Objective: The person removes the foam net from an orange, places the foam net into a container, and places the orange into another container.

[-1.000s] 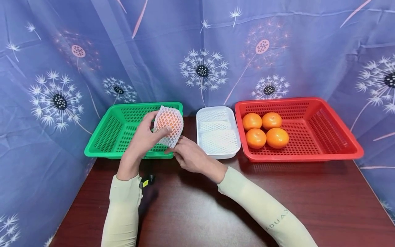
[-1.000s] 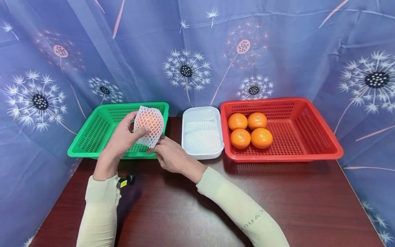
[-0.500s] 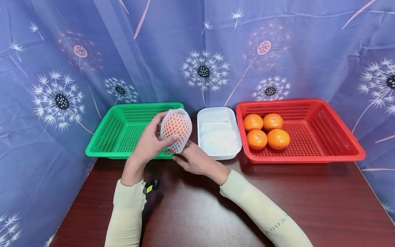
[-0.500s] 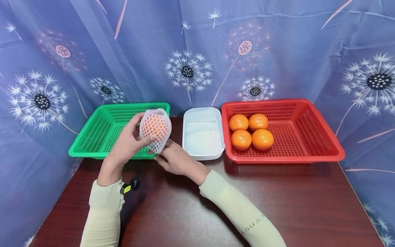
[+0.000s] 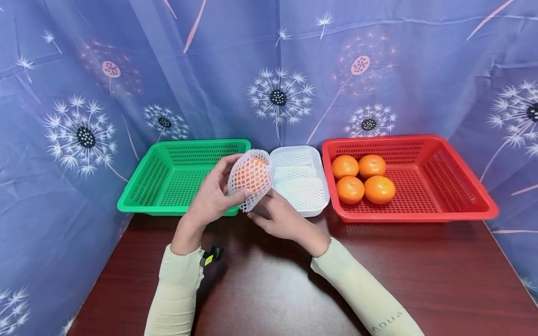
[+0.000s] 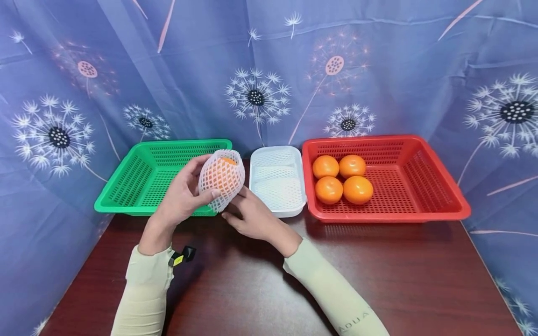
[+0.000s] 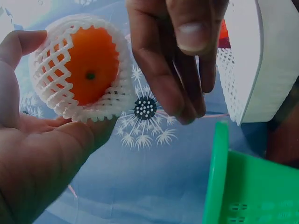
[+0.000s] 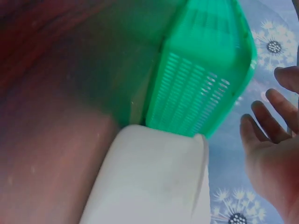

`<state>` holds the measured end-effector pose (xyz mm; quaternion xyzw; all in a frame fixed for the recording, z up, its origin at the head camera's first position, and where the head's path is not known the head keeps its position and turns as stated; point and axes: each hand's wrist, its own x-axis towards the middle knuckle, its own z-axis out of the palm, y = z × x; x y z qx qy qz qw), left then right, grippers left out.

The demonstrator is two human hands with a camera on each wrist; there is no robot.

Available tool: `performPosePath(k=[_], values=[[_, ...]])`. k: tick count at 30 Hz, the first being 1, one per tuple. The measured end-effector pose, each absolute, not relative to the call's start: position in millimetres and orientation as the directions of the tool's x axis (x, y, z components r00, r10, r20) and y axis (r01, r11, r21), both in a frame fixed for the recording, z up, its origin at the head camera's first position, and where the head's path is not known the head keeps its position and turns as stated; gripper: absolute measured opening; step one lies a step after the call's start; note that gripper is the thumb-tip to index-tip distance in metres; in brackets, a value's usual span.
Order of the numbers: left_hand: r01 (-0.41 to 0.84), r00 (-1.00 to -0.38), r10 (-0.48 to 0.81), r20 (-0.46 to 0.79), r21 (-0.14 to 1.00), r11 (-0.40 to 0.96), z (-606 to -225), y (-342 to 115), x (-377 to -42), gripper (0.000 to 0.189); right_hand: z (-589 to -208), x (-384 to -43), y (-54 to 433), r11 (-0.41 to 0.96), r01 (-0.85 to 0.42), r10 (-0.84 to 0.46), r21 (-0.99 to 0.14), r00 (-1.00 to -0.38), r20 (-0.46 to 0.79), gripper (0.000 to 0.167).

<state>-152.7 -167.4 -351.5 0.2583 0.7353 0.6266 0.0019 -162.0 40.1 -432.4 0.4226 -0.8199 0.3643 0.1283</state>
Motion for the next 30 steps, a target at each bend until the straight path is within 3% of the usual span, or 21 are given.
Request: performPosePath(k=[4, 16, 25, 30], values=[[0.438, -0.828, 0.424, 0.367, 0.896, 0.079, -351.5, -164.6, -151.1, 0.078, -425.6, -157.0, 51.1, 0.356, -0.776, -0.578, -0.520, -0.620, 0.530, 0.055], [0.506, -0.748, 0.510, 0.423, 0.862, 0.027, -351.1, -155.4, -147.5, 0.082, -409.5, -146.5, 83.6, 0.333, -0.745, -0.515, -0.578, -0.657, 0.550, 0.049], [0.581, -0.698, 0.553, 0.455, 0.811, 0.067, -352.5, -149.8, -141.1, 0.083, -393.2, -132.2, 101.2, 0.331, -0.702, -0.374, -0.630, -0.711, 0.596, 0.034], [0.632, -0.656, 0.571, 0.493, 0.773, 0.058, -352.1, -147.5, -139.4, 0.086, -379.5, -123.7, 108.9, 0.224, -0.685, -0.263, -0.693, -0.727, 0.634, 0.033]])
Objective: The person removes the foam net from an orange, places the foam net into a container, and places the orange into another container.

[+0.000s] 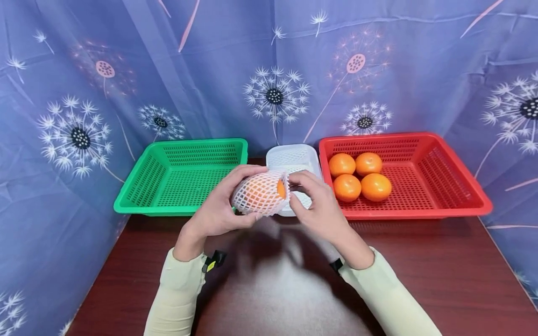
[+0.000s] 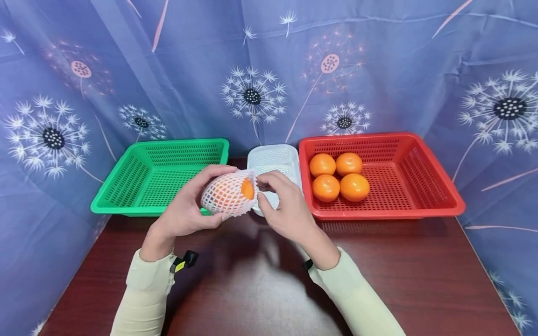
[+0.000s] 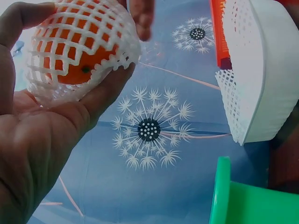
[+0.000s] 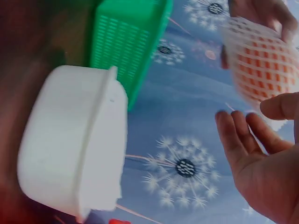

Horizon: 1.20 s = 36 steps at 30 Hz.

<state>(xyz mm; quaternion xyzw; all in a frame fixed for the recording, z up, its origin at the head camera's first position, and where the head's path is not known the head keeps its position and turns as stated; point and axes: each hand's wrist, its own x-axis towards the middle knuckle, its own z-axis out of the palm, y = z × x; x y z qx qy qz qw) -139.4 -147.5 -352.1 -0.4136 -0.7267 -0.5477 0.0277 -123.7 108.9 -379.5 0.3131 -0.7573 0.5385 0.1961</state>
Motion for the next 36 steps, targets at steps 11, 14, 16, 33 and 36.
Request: performPosePath(k=[11, 14, 16, 33, 36], values=[[0.686, -0.619, 0.591, 0.517, 0.723, 0.086, -350.8, -142.8, -135.1, 0.086, -352.0, -108.2, 111.1, 0.137, -0.838, -0.186, -0.529, -0.546, 0.817, 0.015], [0.686, -0.625, 0.593, 0.508, 0.719, 0.107, -350.3, -142.3, -132.2, 0.086, -349.7, -106.5, 110.0, 0.136, -0.877, -0.232, -0.461, -0.480, 0.846, 0.017], [0.681, -0.630, 0.591, 0.504, 0.724, 0.110, -350.2, -141.5, -131.0, 0.087, -349.3, -105.8, 111.1, 0.137, -0.888, -0.260, -0.439, -0.460, 0.849, 0.021], [0.685, -0.646, 0.574, 0.503, 0.715, 0.143, -345.1, -133.5, -121.7, 0.086, -351.3, -95.1, 134.1, 0.266, -0.869, -0.482, -0.418, -0.495, 0.723, 0.058], [0.678, -0.644, 0.585, 0.493, 0.722, 0.138, -346.3, -129.7, -120.1, 0.084, -354.1, -90.5, 136.4, 0.309, -0.855, -0.517, -0.416, -0.518, 0.681, 0.060]])
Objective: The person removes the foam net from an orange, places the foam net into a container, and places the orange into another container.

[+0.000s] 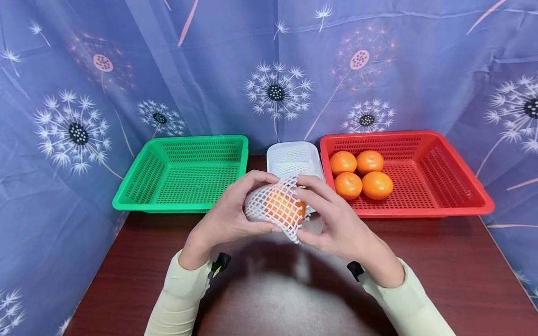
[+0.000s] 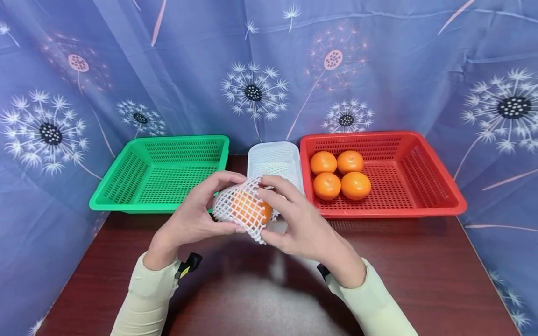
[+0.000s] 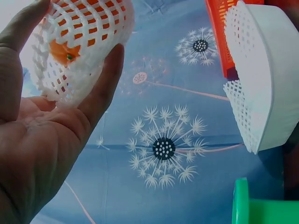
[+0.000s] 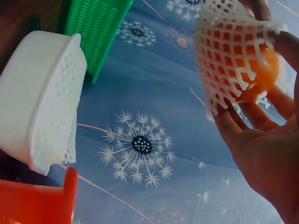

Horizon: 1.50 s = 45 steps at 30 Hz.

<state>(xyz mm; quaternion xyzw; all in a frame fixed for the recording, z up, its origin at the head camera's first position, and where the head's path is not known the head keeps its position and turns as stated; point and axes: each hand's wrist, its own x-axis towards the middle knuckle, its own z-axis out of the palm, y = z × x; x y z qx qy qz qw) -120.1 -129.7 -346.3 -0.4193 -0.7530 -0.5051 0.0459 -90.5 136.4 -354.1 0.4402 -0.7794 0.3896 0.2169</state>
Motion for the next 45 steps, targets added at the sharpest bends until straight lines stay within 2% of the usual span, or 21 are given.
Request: performPosePath(k=[7, 18, 25, 30, 45], values=[[0.704, -0.622, 0.628, 0.467, 0.685, 0.187, -348.6, -120.7, -117.8, 0.076, -359.4, -81.2, 143.6, 0.389, -0.804, -0.549, -0.451, -0.595, 0.588, 0.058], [0.743, -0.592, 0.633, 0.499, 0.642, 0.188, -349.1, -119.8, -117.9, 0.064, -365.2, -78.5, 153.4, 0.420, -0.783, -0.529, -0.459, -0.622, 0.577, 0.061], [0.741, -0.598, 0.599, 0.533, 0.653, 0.159, -347.1, -122.5, -116.6, 0.038, -368.8, -79.7, 157.3, 0.419, -0.799, -0.495, -0.431, -0.599, 0.630, 0.065], [0.758, -0.600, 0.587, 0.543, 0.620, 0.202, -346.7, -124.6, -116.1, 0.024, -369.3, -81.6, 159.4, 0.399, -0.812, -0.491, -0.425, -0.581, 0.649, 0.066], [0.745, -0.614, 0.602, 0.510, 0.626, 0.230, -351.1, -124.9, -119.0, 0.026, -372.7, -81.9, 171.6, 0.395, -0.798, -0.496, -0.455, -0.602, 0.626, 0.071]])
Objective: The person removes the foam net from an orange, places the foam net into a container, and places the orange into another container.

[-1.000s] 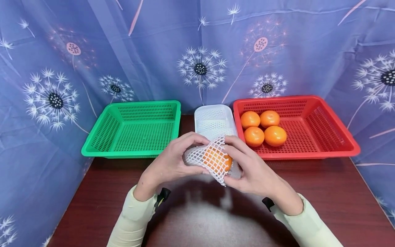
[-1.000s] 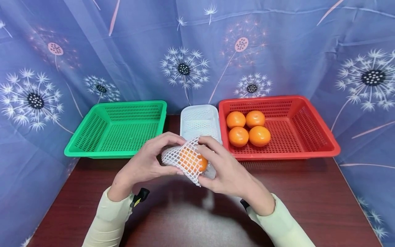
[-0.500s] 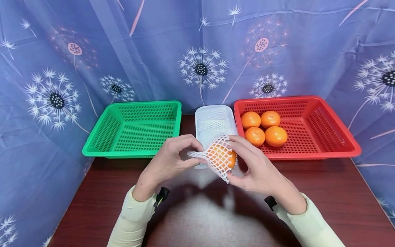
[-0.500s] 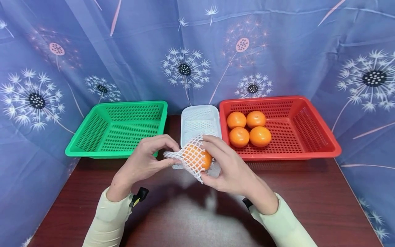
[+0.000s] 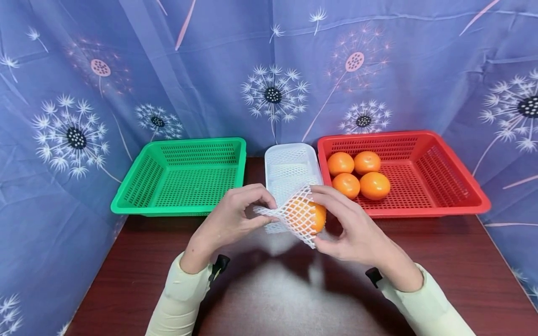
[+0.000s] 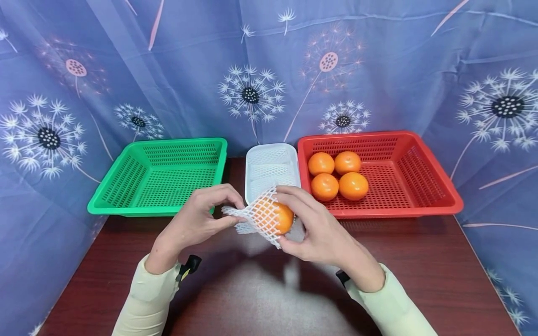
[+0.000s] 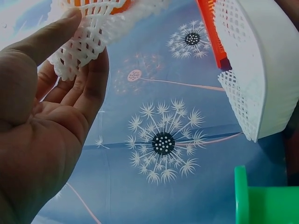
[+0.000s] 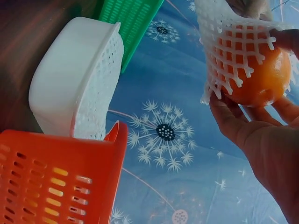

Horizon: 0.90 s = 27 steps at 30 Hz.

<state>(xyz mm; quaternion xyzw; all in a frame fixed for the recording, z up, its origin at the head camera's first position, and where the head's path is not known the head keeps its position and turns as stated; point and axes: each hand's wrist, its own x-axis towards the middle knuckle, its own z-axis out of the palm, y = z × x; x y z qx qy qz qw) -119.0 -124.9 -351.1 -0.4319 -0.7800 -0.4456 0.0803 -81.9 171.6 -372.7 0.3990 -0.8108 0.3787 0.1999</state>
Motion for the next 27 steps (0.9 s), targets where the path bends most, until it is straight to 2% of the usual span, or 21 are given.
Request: performPosePath(k=[9, 17, 22, 27], values=[[0.745, -0.617, 0.608, 0.499, 0.620, 0.247, -351.1, -128.7, -124.1, 0.024, -371.3, -82.6, 179.0, 0.338, -0.824, -0.502, -0.455, -0.567, 0.654, 0.074], [0.741, -0.622, 0.599, 0.505, 0.626, 0.243, -349.3, -131.1, -128.5, 0.026, -369.1, -80.2, 198.5, 0.378, -0.793, -0.487, -0.478, -0.609, 0.626, 0.076], [0.743, -0.621, 0.593, 0.512, 0.626, 0.237, -349.7, -135.2, -132.5, 0.033, -363.9, -79.6, 211.1, 0.372, -0.799, -0.462, -0.473, -0.601, 0.652, 0.075], [0.747, -0.625, 0.578, 0.525, 0.617, 0.248, -350.6, -139.3, -139.4, 0.033, -351.7, -76.9, 221.1, 0.389, -0.796, -0.447, -0.464, -0.603, 0.661, 0.075]])
